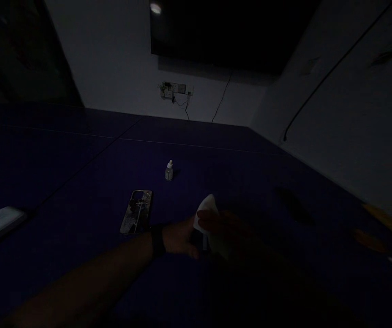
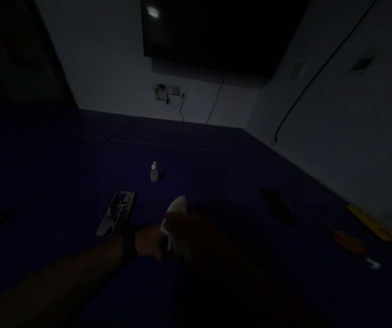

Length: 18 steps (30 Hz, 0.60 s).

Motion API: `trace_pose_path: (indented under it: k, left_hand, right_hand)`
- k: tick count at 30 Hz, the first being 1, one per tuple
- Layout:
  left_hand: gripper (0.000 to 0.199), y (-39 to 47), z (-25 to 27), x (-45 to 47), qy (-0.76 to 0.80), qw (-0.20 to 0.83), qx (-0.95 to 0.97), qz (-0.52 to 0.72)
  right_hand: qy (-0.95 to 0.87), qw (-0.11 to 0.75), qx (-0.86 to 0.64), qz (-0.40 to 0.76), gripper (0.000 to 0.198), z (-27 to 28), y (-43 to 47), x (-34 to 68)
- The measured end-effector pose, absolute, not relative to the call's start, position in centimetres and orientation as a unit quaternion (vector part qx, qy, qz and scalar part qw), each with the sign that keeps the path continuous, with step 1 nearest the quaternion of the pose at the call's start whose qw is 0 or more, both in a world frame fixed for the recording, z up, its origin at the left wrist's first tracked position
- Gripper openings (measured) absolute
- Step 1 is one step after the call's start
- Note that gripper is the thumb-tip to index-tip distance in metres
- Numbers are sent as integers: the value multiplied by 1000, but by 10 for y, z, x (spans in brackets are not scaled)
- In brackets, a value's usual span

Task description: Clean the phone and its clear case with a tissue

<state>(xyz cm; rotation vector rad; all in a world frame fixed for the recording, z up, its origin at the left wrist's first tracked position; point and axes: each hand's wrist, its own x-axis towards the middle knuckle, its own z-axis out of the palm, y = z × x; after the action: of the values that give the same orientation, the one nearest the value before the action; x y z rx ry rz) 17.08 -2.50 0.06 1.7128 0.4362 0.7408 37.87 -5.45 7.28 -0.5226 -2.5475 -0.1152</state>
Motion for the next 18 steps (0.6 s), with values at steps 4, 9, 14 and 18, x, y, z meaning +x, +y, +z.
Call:
trace_pose_path:
  k: [4, 9, 14, 18]
  left_hand:
    - [84, -29, 1, 174, 225, 534, 744, 334]
    - [75, -39, 4, 179, 347, 435, 749, 359]
    - [72, -40, 14, 181, 319, 397, 745, 431]
    - [68, -41, 15, 180, 296, 461, 732, 405]
  right_hand:
    - [-911, 345, -228, -18, 61, 81, -51, 376]
    - [-882, 403, -243, 29, 58, 92, -57, 375]
    - [-875, 410, -258, 17, 48, 78, -55, 379]
    - [-901, 361, -240, -30, 41, 59, -50, 384]
